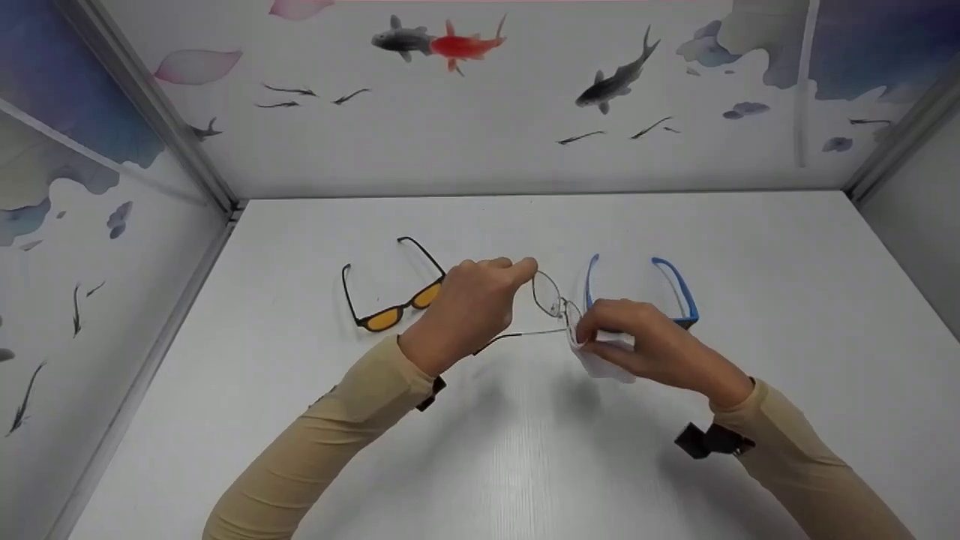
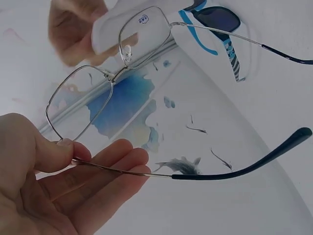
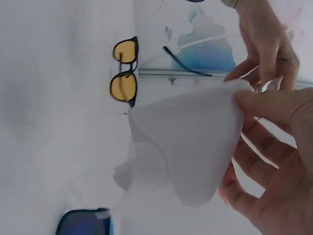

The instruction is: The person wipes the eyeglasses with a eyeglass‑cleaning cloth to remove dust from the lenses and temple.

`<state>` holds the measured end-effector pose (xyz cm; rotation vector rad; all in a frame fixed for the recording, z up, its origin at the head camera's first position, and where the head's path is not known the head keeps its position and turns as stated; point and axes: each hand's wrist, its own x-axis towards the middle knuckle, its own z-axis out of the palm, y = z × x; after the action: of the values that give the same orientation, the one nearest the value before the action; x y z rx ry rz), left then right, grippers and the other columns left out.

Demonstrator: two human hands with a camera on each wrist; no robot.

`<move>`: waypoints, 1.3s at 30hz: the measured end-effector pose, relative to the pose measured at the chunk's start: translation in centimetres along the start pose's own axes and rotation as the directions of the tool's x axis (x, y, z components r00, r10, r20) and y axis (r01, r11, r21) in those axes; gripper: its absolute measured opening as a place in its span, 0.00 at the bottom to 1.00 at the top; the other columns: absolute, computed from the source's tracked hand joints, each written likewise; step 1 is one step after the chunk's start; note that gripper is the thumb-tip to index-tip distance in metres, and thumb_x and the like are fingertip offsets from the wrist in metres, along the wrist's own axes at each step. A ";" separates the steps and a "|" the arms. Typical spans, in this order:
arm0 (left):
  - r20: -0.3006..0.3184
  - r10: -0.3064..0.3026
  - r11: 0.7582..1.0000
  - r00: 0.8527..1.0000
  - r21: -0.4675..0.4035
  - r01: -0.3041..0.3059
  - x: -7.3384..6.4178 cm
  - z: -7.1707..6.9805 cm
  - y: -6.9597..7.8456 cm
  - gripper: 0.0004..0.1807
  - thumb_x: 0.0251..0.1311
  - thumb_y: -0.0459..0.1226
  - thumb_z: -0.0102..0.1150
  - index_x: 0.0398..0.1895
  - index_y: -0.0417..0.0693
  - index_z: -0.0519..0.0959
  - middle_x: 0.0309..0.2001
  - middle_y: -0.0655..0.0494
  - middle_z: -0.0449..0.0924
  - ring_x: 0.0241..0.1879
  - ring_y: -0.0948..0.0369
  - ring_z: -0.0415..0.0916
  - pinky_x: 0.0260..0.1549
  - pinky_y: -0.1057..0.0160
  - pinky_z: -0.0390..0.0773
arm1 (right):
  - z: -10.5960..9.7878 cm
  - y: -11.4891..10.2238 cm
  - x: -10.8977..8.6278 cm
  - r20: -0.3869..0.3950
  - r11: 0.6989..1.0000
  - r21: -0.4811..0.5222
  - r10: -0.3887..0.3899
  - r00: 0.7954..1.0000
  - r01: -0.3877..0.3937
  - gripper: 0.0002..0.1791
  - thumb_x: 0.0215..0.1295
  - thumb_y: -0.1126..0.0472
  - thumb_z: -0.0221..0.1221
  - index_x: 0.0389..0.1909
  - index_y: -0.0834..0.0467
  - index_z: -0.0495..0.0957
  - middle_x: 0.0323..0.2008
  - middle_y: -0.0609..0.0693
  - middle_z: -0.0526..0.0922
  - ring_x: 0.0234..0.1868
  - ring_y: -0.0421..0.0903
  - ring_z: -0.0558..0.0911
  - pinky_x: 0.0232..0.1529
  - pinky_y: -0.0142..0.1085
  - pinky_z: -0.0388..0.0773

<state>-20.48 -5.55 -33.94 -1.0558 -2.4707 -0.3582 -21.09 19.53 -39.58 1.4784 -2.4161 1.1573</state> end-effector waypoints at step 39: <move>-0.088 -0.245 0.888 0.966 -0.420 0.187 -1.6 1.5 -2.5 0.12 0.70 0.26 0.45 0.26 0.40 0.74 0.22 0.51 0.81 0.23 0.59 0.80 0.21 0.64 0.76 | 2.6 0.5 -3.7 -0.320 0.975 -0.205 0.013 0.947 -0.082 0.23 0.44 0.85 0.66 0.39 0.60 0.77 0.38 0.48 0.80 0.35 0.44 0.79 0.40 0.23 0.74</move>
<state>-21.73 -7.64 -36.22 -0.8652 -2.4460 -1.0233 -18.75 20.73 -43.29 1.0825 -2.2802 1.0111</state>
